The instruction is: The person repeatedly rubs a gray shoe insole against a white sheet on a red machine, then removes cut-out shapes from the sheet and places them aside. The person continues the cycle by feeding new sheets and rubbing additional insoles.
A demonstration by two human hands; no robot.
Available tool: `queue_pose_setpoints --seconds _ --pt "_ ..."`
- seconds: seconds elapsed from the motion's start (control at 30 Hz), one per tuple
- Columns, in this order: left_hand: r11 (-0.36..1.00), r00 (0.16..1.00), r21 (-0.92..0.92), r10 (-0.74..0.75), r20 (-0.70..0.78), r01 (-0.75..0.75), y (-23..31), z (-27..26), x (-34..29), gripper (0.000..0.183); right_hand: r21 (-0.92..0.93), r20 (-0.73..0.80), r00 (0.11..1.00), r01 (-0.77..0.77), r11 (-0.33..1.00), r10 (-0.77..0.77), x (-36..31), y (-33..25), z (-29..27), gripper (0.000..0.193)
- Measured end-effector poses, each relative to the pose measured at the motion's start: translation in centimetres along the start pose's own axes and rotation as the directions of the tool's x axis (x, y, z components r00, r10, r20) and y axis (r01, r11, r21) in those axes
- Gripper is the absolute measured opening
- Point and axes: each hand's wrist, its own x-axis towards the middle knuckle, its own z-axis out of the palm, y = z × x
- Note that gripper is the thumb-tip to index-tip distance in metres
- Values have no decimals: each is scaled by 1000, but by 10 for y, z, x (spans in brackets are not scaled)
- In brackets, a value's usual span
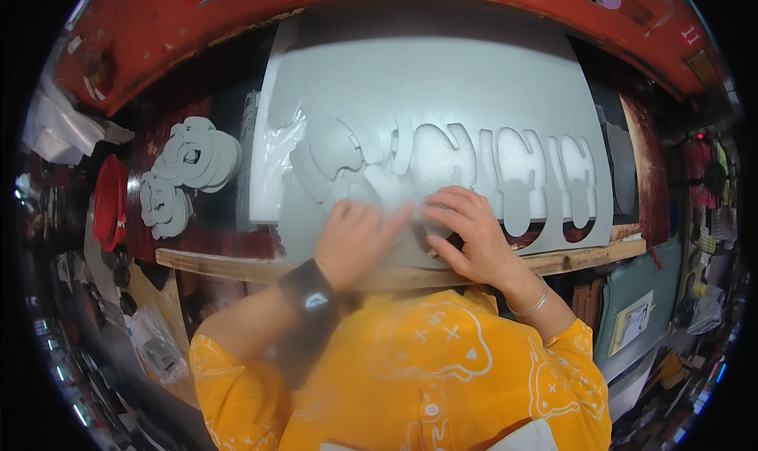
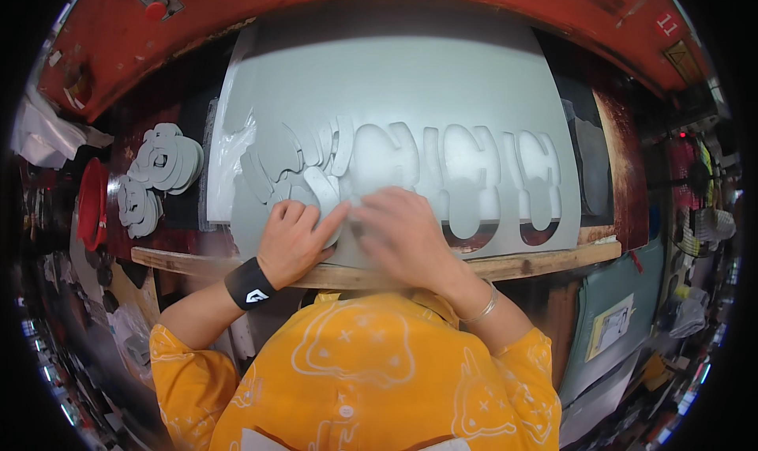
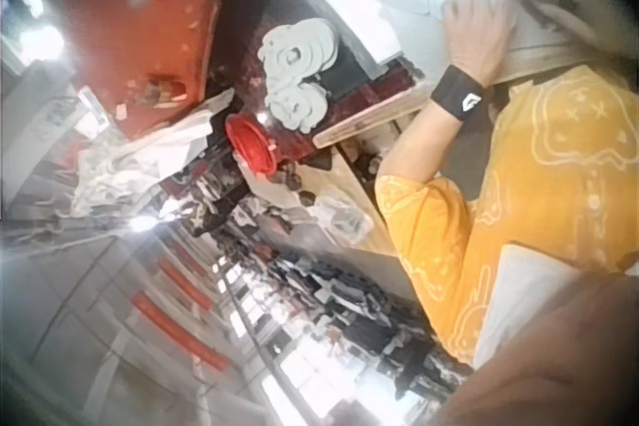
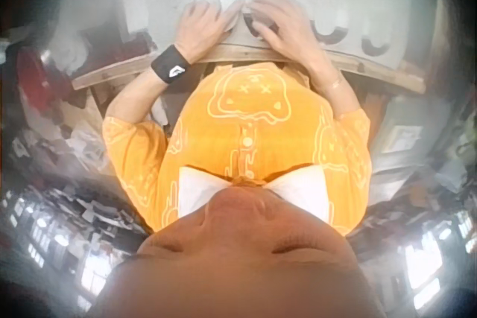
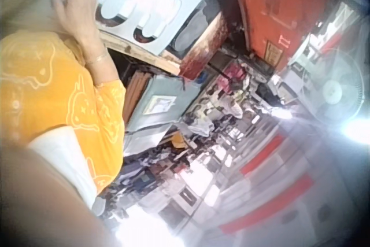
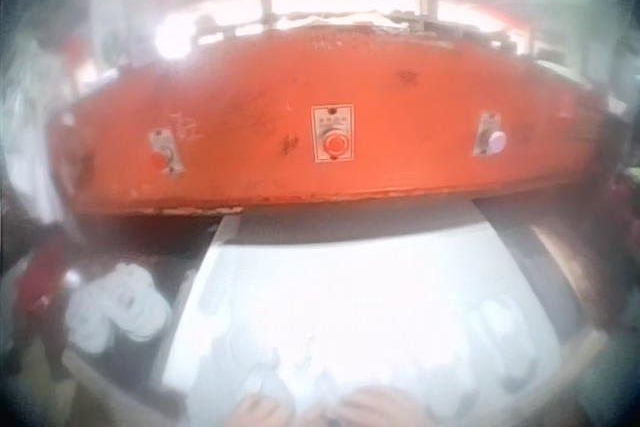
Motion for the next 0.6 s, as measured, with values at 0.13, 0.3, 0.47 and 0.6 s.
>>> queue_pose_setpoints --seconds 0.13,0.3,0.47,0.6 --pt "999 998 -35 -35 45 37 0 -9 9 67 71 39 999 28 997 -31 14 -7 3 36" --pt "512 861 -696 -239 448 504 -32 -52 10 60 -1 11 989 146 989 -146 23 -16 -1 39" --pt "74 888 -904 -236 395 422 -72 -62 28 59 83 -38 965 260 962 -258 41 -23 45 43" --pt "-355 936 -892 -105 336 280 -121 -104 37 63 -61 -53 962 264 963 -268 41 -15 67 37"
